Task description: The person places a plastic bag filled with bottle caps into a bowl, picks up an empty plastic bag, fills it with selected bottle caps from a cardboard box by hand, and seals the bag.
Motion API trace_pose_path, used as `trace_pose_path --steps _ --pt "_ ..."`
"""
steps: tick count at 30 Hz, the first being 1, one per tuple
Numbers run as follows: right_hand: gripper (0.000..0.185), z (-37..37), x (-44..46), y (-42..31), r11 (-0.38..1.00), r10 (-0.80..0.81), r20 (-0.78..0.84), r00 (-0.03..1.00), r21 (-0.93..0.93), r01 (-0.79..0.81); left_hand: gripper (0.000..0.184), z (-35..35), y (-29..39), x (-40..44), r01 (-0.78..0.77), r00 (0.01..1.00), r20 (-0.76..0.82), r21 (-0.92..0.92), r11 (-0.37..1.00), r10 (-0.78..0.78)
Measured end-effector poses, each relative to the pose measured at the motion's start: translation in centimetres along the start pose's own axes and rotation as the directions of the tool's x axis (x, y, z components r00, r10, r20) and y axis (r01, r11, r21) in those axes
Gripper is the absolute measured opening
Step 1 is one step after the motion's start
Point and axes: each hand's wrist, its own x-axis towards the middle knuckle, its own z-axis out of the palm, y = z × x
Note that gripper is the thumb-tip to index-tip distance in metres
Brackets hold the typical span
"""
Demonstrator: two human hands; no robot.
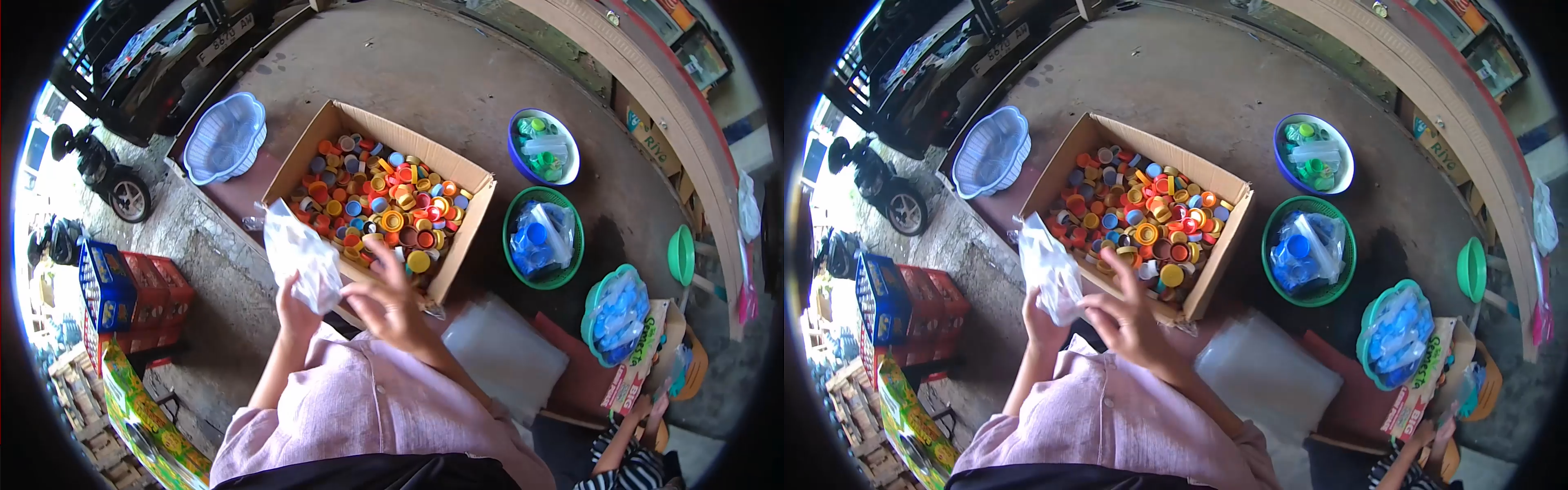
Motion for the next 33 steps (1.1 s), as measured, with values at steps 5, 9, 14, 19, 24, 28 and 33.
trace_pose_path --steps 5,9,14,19,24,28,33 --pt "0.027 6.6 0.3 0.7 0.951 0.246 0.082 0.966 0.171 -0.257 0.05 -4.1 3.3 -0.8 0.232 0.973 -0.025 0.17 0.958 -0.231" --pt "0.04 9.1 2.3 2.1 0.981 0.19 -0.099 0.977 0.055 -0.185 0.065 -9.4 9.1 0.4 0.298 0.941 -0.236 0.243 0.923 -0.242" --pt "0.045 12.5 5.3 1.3 0.986 0.16 0.044 0.986 -0.058 -0.157 0.124 -5.5 16.5 2.0 -0.52 0.824 0.562 0.8 -0.3 0.072" --pt "0.062 16.2 8.1 -0.4 0.967 0.25 0.099 0.963 -0.083 -0.242 0.107 -3.8 18.3 6.3 -0.7 0.713 0.638 0.662 -0.267 -0.289" --pt "0.074 17.2 9.6 -0.7 0.935 0.343 0.131 0.93 -0.143 -0.325 0.11 -4.7 20.3 8.8 -0.646 0.712 0.569 0.76 -0.069 -0.411" --pt "0.077 18.5 10.3 -0.3 0.937 0.286 0.116 0.951 -0.242 -0.252 0.114 -5.0 21.1 10.7 -0.717 0.624 0.619 0.697 -0.033 -0.477" --pt "0.074 19.5 10.8 0.9 0.944 0.252 0.146 0.957 -0.256 -0.209 0.114 -5.9 21.4 12.1 -0.699 0.633 0.614 0.715 -0.006 -0.471"
